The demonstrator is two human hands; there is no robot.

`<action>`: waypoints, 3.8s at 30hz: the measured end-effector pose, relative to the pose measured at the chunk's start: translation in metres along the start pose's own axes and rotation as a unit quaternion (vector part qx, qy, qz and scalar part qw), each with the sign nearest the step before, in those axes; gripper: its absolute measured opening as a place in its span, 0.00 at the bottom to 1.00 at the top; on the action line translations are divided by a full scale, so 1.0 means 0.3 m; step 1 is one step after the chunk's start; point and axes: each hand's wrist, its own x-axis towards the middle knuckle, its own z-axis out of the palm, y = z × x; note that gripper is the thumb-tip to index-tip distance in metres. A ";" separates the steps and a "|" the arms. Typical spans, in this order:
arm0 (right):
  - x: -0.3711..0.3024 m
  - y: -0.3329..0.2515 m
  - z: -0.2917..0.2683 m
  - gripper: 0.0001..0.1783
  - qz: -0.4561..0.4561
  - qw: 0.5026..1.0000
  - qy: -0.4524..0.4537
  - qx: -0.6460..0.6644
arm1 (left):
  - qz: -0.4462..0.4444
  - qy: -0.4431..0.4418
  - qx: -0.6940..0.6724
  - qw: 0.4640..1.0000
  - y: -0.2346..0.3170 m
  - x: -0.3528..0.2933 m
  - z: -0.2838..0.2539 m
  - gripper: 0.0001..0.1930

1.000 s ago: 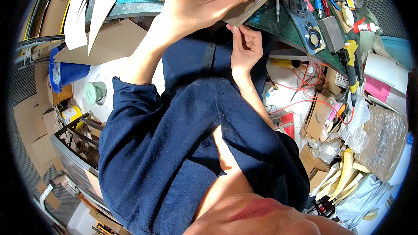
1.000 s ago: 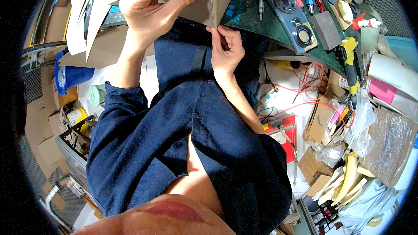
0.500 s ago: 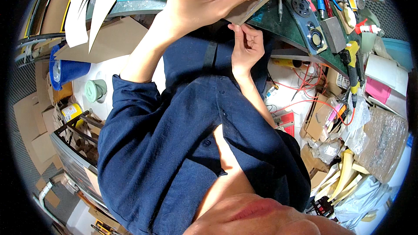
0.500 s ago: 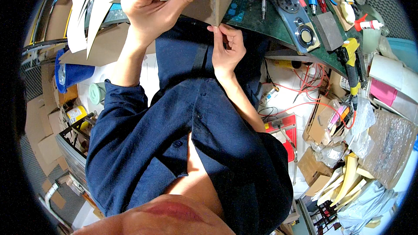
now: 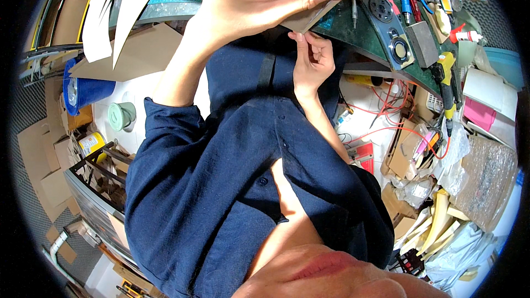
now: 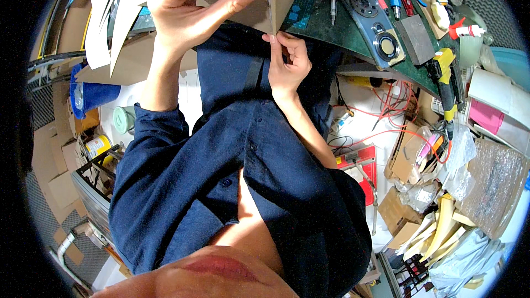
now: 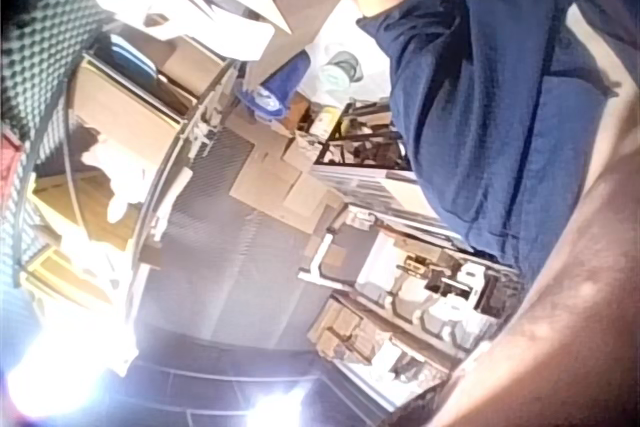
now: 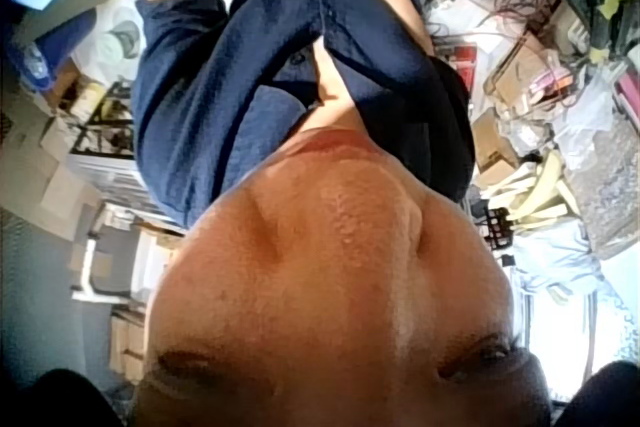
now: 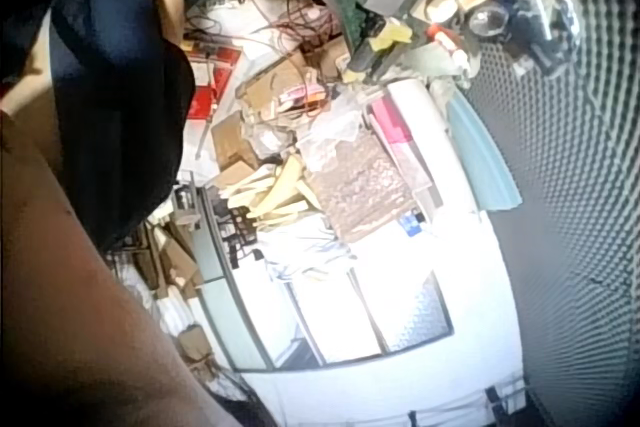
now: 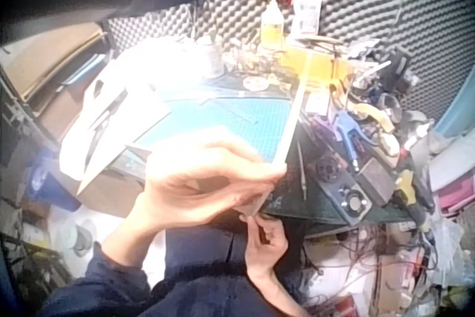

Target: The person applies glue to the edges of a folded cardboard piece and joins it to another cardboard sheet. They then use a staple gun to secure the joined edges, completing a small cardboard assembly.

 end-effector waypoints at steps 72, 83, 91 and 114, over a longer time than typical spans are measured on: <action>0.011 -0.034 -0.020 0.04 0.008 0.999 -0.014 -0.045 | 0.080 0.057 0.154 0.983 -0.025 -0.017 0.021 0.12; -0.013 -0.021 0.019 0.04 0.003 0.997 0.005 -0.078 | 0.099 0.049 0.144 0.983 -0.038 -0.025 -0.021 0.13; -0.006 -0.039 0.034 0.04 0.009 1.000 0.005 -0.028 | 0.077 0.029 0.188 0.979 -0.015 -0.024 -0.036 0.15; -0.005 -0.044 0.034 0.03 0.017 0.999 0.014 -0.043 | -0.403 0.182 0.518 0.732 -0.014 -0.794 -0.919 0.20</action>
